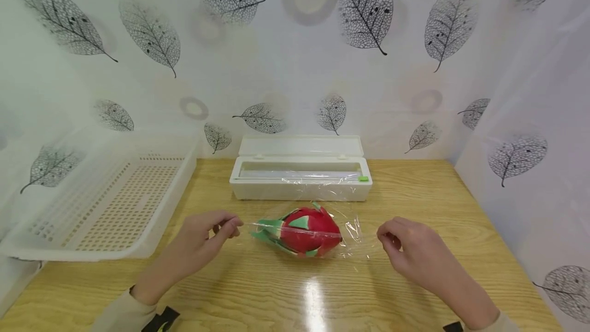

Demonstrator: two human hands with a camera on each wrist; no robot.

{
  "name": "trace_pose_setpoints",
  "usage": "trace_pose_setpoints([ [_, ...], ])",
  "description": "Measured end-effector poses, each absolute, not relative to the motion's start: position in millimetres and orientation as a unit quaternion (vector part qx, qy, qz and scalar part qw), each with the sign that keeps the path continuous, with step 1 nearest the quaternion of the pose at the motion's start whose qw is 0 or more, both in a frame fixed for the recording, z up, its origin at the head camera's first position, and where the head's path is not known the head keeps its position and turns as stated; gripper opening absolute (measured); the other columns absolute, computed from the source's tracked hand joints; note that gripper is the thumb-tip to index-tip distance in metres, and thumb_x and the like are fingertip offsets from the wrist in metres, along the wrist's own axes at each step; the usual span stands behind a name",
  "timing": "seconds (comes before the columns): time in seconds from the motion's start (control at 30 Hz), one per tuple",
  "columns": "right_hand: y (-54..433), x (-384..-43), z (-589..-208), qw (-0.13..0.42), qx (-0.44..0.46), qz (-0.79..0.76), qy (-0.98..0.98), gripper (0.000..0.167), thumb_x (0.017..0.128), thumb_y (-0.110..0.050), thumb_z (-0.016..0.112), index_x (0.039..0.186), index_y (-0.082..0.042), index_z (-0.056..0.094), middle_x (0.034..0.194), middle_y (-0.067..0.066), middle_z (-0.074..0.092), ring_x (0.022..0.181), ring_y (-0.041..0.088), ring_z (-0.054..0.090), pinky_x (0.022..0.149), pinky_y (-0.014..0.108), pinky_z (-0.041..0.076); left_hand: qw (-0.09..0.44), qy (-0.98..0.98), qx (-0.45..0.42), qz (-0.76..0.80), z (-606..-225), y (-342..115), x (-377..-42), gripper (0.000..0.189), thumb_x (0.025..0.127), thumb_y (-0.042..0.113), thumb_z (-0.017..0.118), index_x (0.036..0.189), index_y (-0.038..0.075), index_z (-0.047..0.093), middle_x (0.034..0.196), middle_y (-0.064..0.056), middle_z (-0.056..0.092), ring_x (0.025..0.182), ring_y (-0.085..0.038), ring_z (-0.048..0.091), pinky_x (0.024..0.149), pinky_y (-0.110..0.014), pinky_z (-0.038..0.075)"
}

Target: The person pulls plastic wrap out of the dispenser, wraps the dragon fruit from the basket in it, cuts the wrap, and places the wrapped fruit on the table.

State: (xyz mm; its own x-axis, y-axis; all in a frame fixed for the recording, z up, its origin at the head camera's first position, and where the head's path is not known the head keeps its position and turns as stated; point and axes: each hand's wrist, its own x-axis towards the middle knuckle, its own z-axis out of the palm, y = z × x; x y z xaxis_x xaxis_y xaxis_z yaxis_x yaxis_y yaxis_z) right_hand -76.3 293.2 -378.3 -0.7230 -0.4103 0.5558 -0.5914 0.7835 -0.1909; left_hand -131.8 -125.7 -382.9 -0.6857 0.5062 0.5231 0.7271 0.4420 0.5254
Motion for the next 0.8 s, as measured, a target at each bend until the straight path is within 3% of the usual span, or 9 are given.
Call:
trace_pose_setpoints([
  [0.17, 291.9, -79.3, -381.8, 0.244, 0.252, 0.173, -0.920, 0.033, 0.069, 0.006, 0.078, 0.080, -0.023, 0.068, 0.074, -0.021, 0.061, 0.067, -0.012, 0.048, 0.057, 0.009, 0.042, 0.141, -0.849, -0.345, -0.375, -380.4, -119.0, -139.6, 0.011, 0.101, 0.009, 0.062, 0.095, 0.011, 0.071, 0.079, 0.006, 0.069, 0.071, 0.001, 0.060, 0.063, -0.018, 0.054],
  [0.37, 291.3, -81.8, -385.0, 0.196, 0.204, 0.182, -0.942, 0.027, 0.075, 0.005, 0.076, 0.080, -0.021, 0.069, 0.071, -0.020, 0.062, 0.066, -0.012, 0.048, 0.056, 0.018, 0.048, 0.101, -0.870, -0.296, -0.382, -377.6, -109.2, -153.2, 0.016, 0.104, 0.015, 0.058, 0.093, 0.013, 0.068, 0.079, 0.008, 0.066, 0.069, 0.000, 0.055, 0.062, -0.020, 0.050],
  [0.8, 292.5, -85.1, -383.9, 0.165, 0.161, 0.179, -0.956, 0.023, 0.081, 0.001, 0.071, 0.082, -0.022, 0.070, 0.073, -0.021, 0.060, 0.067, -0.010, 0.048, 0.056, 0.020, 0.045, 0.046, -0.861, -0.273, -0.427, -383.9, -103.9, -161.7, 0.019, 0.106, 0.016, 0.054, 0.093, 0.011, 0.067, 0.081, 0.000, 0.068, 0.071, -0.010, 0.060, 0.063, -0.022, 0.053],
])
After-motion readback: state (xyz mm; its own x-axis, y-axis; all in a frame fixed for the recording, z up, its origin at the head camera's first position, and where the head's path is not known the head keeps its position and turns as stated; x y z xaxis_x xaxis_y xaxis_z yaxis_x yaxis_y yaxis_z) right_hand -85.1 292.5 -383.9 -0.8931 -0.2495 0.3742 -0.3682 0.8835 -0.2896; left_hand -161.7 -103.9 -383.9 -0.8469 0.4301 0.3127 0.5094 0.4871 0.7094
